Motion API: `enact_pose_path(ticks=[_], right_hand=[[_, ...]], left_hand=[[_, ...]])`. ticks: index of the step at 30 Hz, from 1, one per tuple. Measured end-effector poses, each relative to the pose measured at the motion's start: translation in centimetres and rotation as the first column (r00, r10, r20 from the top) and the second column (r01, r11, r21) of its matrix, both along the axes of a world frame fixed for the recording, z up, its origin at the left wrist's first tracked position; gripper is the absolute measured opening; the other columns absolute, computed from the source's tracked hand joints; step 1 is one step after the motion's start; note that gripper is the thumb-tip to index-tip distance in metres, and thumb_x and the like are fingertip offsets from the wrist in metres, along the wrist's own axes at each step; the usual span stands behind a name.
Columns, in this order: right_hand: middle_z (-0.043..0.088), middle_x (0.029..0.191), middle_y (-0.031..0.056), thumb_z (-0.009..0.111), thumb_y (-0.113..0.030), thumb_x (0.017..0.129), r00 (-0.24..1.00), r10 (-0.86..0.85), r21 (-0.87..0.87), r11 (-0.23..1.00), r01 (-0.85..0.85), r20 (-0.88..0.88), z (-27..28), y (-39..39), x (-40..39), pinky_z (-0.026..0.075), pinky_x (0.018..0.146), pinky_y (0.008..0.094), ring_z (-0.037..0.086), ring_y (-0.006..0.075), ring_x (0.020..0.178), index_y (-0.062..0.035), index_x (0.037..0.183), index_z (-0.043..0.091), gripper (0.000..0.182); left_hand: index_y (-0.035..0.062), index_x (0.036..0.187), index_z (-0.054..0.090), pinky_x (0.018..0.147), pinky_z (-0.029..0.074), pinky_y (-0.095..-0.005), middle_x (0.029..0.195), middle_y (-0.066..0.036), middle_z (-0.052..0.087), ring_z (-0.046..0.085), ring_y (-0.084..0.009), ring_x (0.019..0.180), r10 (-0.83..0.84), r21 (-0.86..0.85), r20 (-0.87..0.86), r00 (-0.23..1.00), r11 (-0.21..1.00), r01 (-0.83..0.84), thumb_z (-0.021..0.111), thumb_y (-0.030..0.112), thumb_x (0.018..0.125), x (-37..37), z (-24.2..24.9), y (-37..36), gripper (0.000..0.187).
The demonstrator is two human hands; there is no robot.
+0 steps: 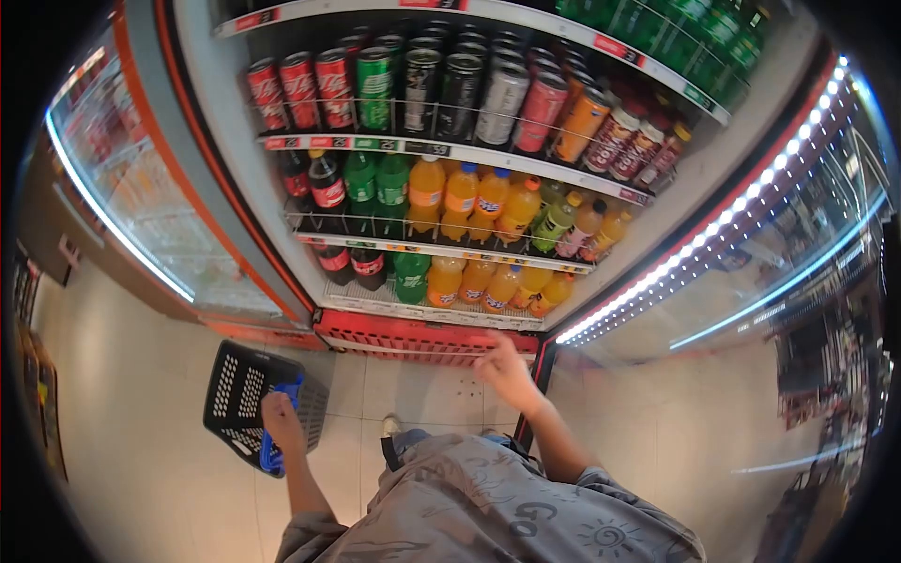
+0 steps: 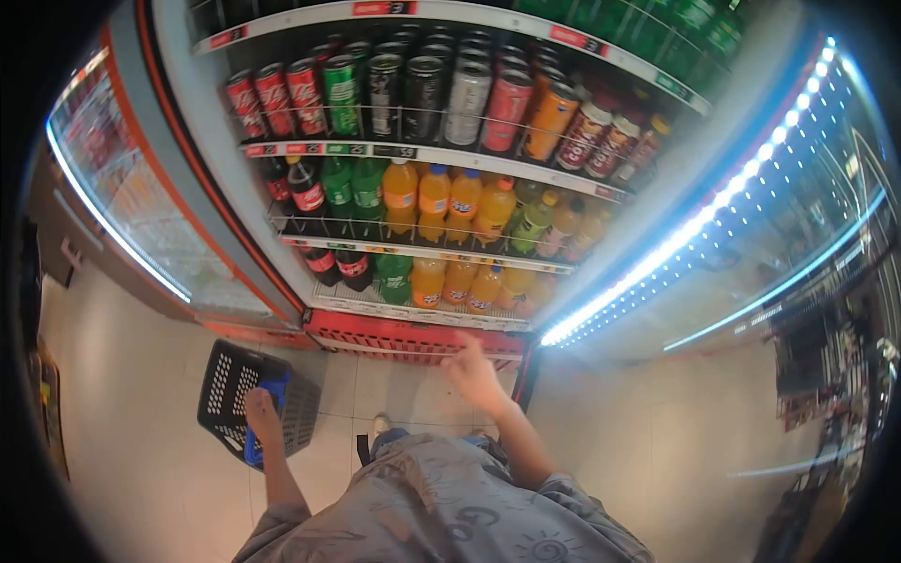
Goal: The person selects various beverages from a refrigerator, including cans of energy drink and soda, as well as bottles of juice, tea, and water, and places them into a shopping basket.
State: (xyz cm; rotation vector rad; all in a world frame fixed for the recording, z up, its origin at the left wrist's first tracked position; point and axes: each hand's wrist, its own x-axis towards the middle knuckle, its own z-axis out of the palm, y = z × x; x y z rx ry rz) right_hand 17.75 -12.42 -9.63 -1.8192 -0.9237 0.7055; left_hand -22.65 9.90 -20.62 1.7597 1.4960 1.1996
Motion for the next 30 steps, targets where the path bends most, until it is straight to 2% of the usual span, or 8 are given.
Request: enact_pose_path(ticks=[3, 4, 8, 12, 14, 17, 23, 30], right_hand=[[0.063, 0.089, 0.0076, 0.053, -0.004, 0.096, 0.958, -0.269, 0.283, 0.916, 0.285, -0.095, 3.4, -5.0, 3.2, 0.055, 0.075, 0.0301, 0.065, 0.0167, 0.081, -0.0025, 0.145, 0.030, 0.054], [0.062, 0.087, 0.0068, 0.051, -0.003, 0.097, 0.938, -0.346, 0.324, 0.886, 0.330, -0.008, 7.4, -7.0, 3.1, 0.055, 0.074, 0.0298, 0.065, 0.0163, 0.080, -0.0014, 0.143, 0.034, 0.049], [0.057, 0.081, 0.0027, 0.053, -0.005, 0.097, 0.609, -0.790, 0.634, 0.436, 0.639, -0.070, 17.4, -15.2, -1.5, 0.049, 0.063, 0.0248, 0.056, 0.0110, 0.070, 0.0014, 0.135, 0.046, 0.040], [0.050, 0.067, -0.0012, 0.053, -0.008, 0.097, 0.008, -0.998, 0.730, -0.041, 0.682, -0.063, 20.2, -22.6, -11.2, 0.040, 0.051, 0.0220, 0.044, 0.0070, 0.055, 0.0016, 0.122, 0.055, 0.026], [0.046, 0.060, -0.0011, 0.053, -0.008, 0.097, -0.345, -0.914, 0.722, -0.091, 0.686, 0.212, 19.2, -24.7, -16.7, 0.039, 0.049, 0.0224, 0.042, 0.0075, 0.050, 0.0001, 0.115, 0.058, 0.021], [0.048, 0.064, 0.0002, 0.054, -0.008, 0.098, -0.617, -0.787, 0.739, -0.416, 0.531, 0.000, 19.4, -25.3, -22.7, 0.037, 0.042, 0.0209, 0.043, 0.0067, 0.049, -0.0004, 0.107, 0.061, 0.014], [0.052, 0.064, 0.0034, 0.053, -0.008, 0.098, -0.539, -0.833, 0.659, -0.338, 0.672, 0.123, 16.1, -28.6, -26.9, 0.041, 0.043, 0.0221, 0.052, 0.0100, 0.051, -0.0018, 0.102, 0.061, 0.011], [0.057, 0.068, 0.0046, 0.053, -0.007, 0.098, -0.422, -0.899, 0.617, -0.265, 0.741, 0.121, 16.6, -31.2, -26.1, 0.044, 0.050, 0.0220, 0.055, 0.0108, 0.055, -0.0015, 0.102, 0.062, 0.011]], left_hand=[[0.0031, 0.097, 0.061, 0.071, 0.049, -0.0311, 0.085, -0.007, 0.064, 0.061, -0.0177, 0.075, -0.317, -0.213, 0.221, 0.922, 0.907, 0.363, 0.057, 0.019, 0.095, 8.1, -4.9, -1.0, 0.017], [0.0035, 0.097, 0.062, 0.069, 0.050, -0.0312, 0.081, -0.005, 0.067, 0.061, -0.0160, 0.073, -0.450, -0.307, 0.073, 0.890, 0.839, 0.449, 0.058, 0.019, 0.095, 11.9, -3.2, -2.5, 0.016], [0.0036, 0.101, 0.066, 0.073, 0.051, -0.0282, 0.081, -0.006, 0.069, 0.065, -0.0122, 0.078, -0.880, -0.312, 0.323, 0.349, 0.249, 0.917, 0.060, 0.020, 0.095, 23.2, 0.4, -8.1, 0.018], [0.0023, 0.100, 0.066, 0.072, 0.052, -0.0280, 0.081, -0.005, 0.069, 0.065, -0.0119, 0.076, -0.924, -0.361, 0.381, 0.013, -0.136, 0.922, 0.058, 0.022, 0.096, 28.7, 2.4, -9.7, 0.022], [0.0021, 0.099, 0.066, 0.071, 0.052, -0.0270, 0.081, -0.005, 0.069, 0.064, -0.0110, 0.074, -0.906, -0.370, 0.413, -0.088, -0.255, 0.893, 0.057, 0.023, 0.097, 30.7, 2.0, -10.4, 0.023], [0.0019, 0.097, 0.066, 0.067, 0.051, -0.0254, 0.081, -0.004, 0.069, 0.063, -0.0099, 0.072, -0.871, -0.396, 0.459, -0.171, -0.374, 0.839, 0.055, 0.024, 0.098, 32.6, 1.6, -10.8, 0.024], [0.0016, 0.097, 0.064, 0.065, 0.051, -0.0251, 0.080, -0.005, 0.067, 0.063, -0.0105, 0.071, -0.840, -0.336, 0.491, -0.231, -0.427, 0.840, 0.053, 0.022, 0.099, 33.5, 5.2, -13.4, 0.024], [0.0007, 0.099, 0.062, 0.065, 0.052, -0.0268, 0.081, -0.006, 0.065, 0.065, -0.0133, 0.074, -0.778, -0.428, 0.627, 0.039, -0.303, 0.851, 0.051, 0.021, 0.101, 26.2, 3.5, -13.2, 0.023]])
